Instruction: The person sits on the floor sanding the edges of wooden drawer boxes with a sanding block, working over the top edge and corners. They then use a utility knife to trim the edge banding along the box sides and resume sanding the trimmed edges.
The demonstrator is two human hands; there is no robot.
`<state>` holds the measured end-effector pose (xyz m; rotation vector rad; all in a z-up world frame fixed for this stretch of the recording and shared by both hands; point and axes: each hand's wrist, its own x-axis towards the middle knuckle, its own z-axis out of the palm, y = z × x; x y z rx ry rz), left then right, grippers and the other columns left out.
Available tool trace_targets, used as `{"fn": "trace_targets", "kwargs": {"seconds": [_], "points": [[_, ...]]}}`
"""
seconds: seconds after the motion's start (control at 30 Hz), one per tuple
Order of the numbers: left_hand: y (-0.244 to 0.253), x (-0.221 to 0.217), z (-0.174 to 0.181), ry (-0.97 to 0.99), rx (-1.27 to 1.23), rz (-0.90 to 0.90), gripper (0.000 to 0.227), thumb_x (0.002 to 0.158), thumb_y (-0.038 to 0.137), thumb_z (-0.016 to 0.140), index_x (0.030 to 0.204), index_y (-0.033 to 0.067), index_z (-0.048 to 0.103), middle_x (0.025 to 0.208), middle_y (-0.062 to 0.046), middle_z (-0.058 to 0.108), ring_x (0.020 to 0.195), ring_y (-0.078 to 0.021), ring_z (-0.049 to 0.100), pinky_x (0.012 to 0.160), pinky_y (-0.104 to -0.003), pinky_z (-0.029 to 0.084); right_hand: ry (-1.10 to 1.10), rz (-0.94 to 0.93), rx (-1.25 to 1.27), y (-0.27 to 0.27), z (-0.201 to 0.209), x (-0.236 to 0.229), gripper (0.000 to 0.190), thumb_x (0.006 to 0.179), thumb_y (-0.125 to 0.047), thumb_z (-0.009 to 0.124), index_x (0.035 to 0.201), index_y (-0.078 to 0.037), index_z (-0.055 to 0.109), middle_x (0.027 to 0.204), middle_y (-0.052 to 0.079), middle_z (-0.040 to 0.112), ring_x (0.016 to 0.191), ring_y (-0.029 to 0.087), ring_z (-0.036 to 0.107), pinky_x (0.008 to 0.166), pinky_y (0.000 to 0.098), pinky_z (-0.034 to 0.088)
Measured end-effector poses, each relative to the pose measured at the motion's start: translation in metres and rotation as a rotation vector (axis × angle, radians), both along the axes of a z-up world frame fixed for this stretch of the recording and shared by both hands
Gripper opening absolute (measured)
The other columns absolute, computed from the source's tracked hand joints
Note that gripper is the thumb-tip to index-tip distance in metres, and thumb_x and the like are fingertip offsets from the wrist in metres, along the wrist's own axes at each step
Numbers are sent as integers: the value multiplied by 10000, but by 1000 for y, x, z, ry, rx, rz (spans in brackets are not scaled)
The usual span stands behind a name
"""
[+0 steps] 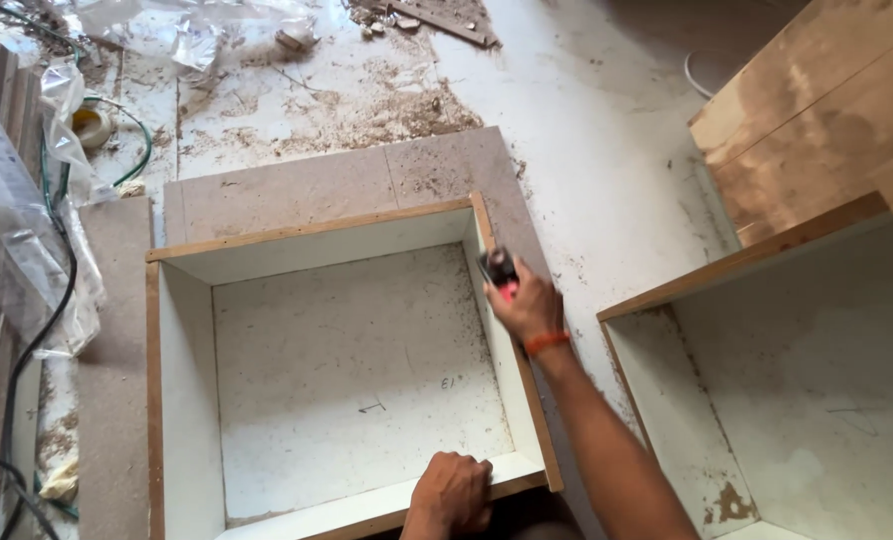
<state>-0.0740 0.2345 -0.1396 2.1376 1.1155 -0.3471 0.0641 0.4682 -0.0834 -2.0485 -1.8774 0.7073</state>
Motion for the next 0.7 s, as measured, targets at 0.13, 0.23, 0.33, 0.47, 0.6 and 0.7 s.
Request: {"fn": "trace_targets", "kwargs": {"seconds": [0.13, 0.23, 0.33, 0.47, 0.6, 0.7], "points": [[-2, -2, -22, -27, -23, 36, 259, 950, 218, 624, 751, 63, 681, 629, -115, 683, 504, -215, 617, 502, -383, 549, -41, -15, 2, 7, -15, 0, 443, 864, -373, 754, 1210, -126, 632, 856, 95, 726, 723, 235, 712, 672, 379, 614], [1, -3, -7, -116, -18, 70, 234, 896, 218, 704, 739, 46, 679, 641, -140, 689, 517, -232, 627, 531, -386, 540, -12, -66, 4, 55, -7, -21, 368, 845, -415, 774, 1102, -159, 708, 921, 85, 754, 802, 230, 728, 733, 407, 603], [2, -4, -15, -119, -32, 92, 225, 920, 210, 702, 769, 44, 674, 641, -140, 703, 521, -233, 655, 524, -393, 561, 55, -54, 91, 119, -19, -39, 389, 821, -402, 774, 1112, -155, 700, 926, 88, 770, 818, 234, 741, 748, 403, 603], [-6, -2, -33, -231, 43, 155, 316, 1027, 248, 680, 793, 36, 706, 656, -153, 707, 536, -237, 682, 540, -389, 577, -46, -4, 152, 143, -21, -47, 371, 809, -420, 796, 1043, -140, 730, 922, 127, 774, 846, 279, 749, 809, 411, 600], [-16, 6, -103, -242, 121, 99, 263, 1011, 220, 641, 828, 51, 727, 677, -158, 706, 586, -271, 706, 568, -441, 580, 6, -8, 82, 121, -50, -25, 531, 734, -488, 817, 1078, -94, 725, 971, 171, 759, 893, 334, 741, 777, 456, 589], [6, 22, -187, -311, 224, 31, 256, 1023, 253, 596, 893, 86, 740, 690, -174, 712, 647, -321, 723, 581, -513, 579, 109, -73, 94, 25, -56, 40, 518, 748, -424, 804, 1124, -77, 721, 1003, 182, 769, 908, 321, 753, 776, 430, 600]]}}
